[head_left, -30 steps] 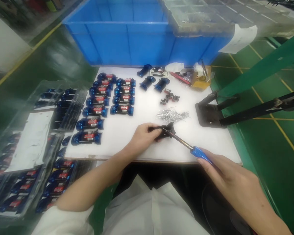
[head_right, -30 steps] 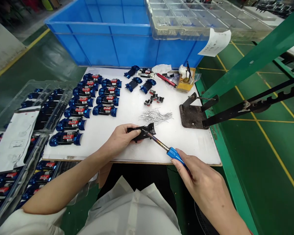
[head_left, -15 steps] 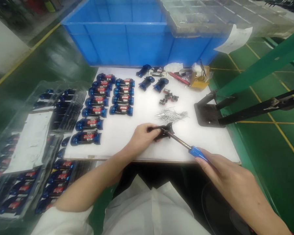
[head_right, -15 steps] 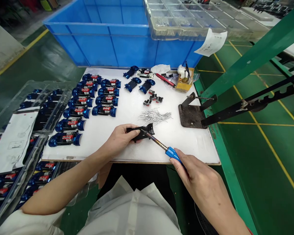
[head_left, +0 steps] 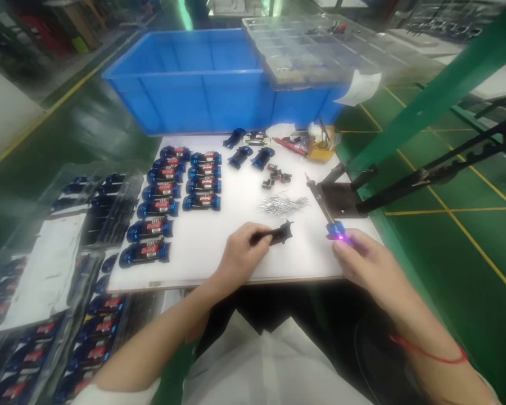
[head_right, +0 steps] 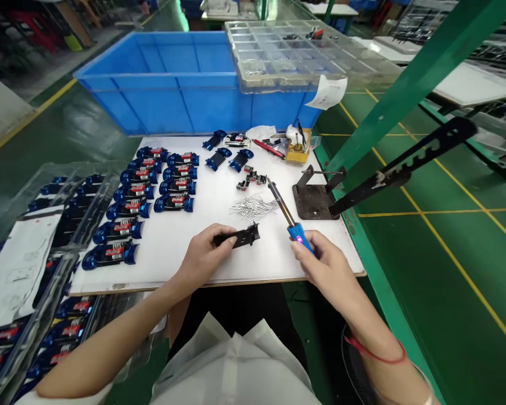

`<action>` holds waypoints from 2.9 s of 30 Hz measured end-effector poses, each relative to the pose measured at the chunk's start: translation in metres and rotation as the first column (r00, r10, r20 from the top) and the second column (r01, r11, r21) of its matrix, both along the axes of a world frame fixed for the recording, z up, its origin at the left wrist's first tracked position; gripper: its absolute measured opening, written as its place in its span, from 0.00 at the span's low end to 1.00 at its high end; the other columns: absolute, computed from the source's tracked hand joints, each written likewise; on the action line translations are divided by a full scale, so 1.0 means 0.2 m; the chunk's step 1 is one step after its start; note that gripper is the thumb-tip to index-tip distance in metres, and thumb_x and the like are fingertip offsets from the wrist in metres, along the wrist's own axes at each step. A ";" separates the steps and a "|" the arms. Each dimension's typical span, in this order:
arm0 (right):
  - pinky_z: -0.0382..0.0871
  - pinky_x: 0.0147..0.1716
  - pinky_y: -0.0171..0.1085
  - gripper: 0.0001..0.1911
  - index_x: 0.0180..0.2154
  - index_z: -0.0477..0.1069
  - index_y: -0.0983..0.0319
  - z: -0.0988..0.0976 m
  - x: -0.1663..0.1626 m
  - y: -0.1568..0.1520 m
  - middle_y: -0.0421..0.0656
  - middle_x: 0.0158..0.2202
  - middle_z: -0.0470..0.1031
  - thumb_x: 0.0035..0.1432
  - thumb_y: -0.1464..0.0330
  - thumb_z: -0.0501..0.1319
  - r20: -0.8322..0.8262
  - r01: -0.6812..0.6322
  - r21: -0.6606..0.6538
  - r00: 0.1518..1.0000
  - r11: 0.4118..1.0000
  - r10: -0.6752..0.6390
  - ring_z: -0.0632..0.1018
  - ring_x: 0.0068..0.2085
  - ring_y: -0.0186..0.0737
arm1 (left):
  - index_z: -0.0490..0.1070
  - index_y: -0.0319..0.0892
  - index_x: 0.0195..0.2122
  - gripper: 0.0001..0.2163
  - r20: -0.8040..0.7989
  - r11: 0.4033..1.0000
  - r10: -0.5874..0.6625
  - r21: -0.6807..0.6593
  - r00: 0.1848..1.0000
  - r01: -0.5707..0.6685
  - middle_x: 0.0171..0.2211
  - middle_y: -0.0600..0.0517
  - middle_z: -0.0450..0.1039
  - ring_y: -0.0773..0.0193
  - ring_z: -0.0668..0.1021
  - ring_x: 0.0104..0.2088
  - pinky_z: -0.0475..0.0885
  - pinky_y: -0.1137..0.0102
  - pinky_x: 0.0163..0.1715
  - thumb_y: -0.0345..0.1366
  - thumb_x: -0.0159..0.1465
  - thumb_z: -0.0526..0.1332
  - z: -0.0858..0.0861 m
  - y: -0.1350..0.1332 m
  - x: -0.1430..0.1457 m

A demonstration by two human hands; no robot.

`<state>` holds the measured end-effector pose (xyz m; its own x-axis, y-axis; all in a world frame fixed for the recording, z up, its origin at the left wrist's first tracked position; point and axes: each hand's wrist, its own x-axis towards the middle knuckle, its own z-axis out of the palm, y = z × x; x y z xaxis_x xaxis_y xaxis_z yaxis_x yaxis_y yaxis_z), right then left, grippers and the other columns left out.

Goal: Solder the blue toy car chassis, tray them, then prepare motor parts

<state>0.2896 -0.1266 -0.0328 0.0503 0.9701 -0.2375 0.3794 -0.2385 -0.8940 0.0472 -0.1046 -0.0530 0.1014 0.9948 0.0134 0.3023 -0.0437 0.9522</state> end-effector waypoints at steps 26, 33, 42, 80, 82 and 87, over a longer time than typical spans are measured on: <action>0.45 0.13 0.28 0.26 0.38 0.68 0.61 0.07 -0.26 0.06 0.30 0.18 0.62 0.40 0.56 0.73 -0.437 -0.036 -0.151 0.899 0.988 -0.034 0.58 0.15 0.24 | 0.77 0.40 0.43 0.11 -0.561 0.335 -0.050 0.770 0.826 0.543 0.38 0.48 0.80 0.58 0.83 0.43 0.82 0.63 0.48 0.24 0.68 0.56 -0.01 -0.10 -0.08; 0.45 0.13 0.29 0.26 0.37 0.68 0.61 0.07 -0.28 0.06 0.29 0.17 0.62 0.40 0.56 0.73 -0.424 -0.033 -0.150 0.905 0.988 -0.034 0.59 0.15 0.25 | 0.73 0.29 0.41 0.07 -0.561 0.177 0.081 0.822 0.824 0.542 0.33 0.45 0.80 0.59 0.84 0.36 0.83 0.66 0.44 0.22 0.67 0.57 0.02 -0.10 -0.06; 0.45 0.12 0.29 0.28 0.38 0.69 0.61 0.03 -0.29 0.06 0.30 0.16 0.61 0.40 0.52 0.73 -0.431 -0.005 -0.104 0.902 0.995 -0.041 0.59 0.15 0.26 | 0.72 0.34 0.48 0.10 -0.570 0.277 0.077 0.800 0.818 0.532 0.40 0.44 0.80 0.57 0.83 0.46 0.79 0.61 0.52 0.23 0.67 0.56 -0.03 -0.09 -0.10; 0.62 0.35 0.38 0.04 0.31 0.75 0.62 -0.01 -0.44 0.77 0.44 0.32 0.71 0.55 0.72 0.61 0.583 -0.409 0.341 0.798 0.846 0.151 0.70 0.33 0.40 | 0.64 0.39 0.59 0.26 0.434 0.964 0.178 -0.258 0.883 -0.068 0.44 0.48 0.74 0.59 0.81 0.44 0.81 0.61 0.47 0.41 0.62 0.66 -0.09 -0.06 -0.15; 0.62 0.32 0.37 0.03 0.30 0.74 0.62 0.06 -0.40 0.72 0.41 0.28 0.70 0.54 0.69 0.63 0.434 -0.312 0.316 0.887 0.896 0.157 0.69 0.29 0.37 | 0.64 0.39 0.59 0.25 0.441 0.966 0.180 -0.248 0.879 -0.073 0.44 0.48 0.74 0.58 0.81 0.44 0.81 0.60 0.47 0.41 0.62 0.65 -0.09 -0.06 -0.15; 0.44 0.16 0.31 0.17 0.32 0.73 0.62 0.15 -0.21 0.47 0.30 0.15 0.54 0.46 0.56 0.69 -0.121 -0.214 -0.116 0.972 0.970 0.200 0.54 0.16 0.27 | 0.63 0.39 0.59 0.26 0.417 0.958 0.183 -0.280 0.890 -0.065 0.46 0.46 0.74 0.57 0.82 0.44 0.80 0.58 0.49 0.42 0.62 0.66 -0.07 -0.05 -0.15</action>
<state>0.2470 -0.0334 -0.0030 -0.1809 0.9181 -0.3526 0.3360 -0.2792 -0.8995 0.0174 -0.1151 -0.0673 0.0194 0.9742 -0.2250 -0.1569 0.2252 0.9616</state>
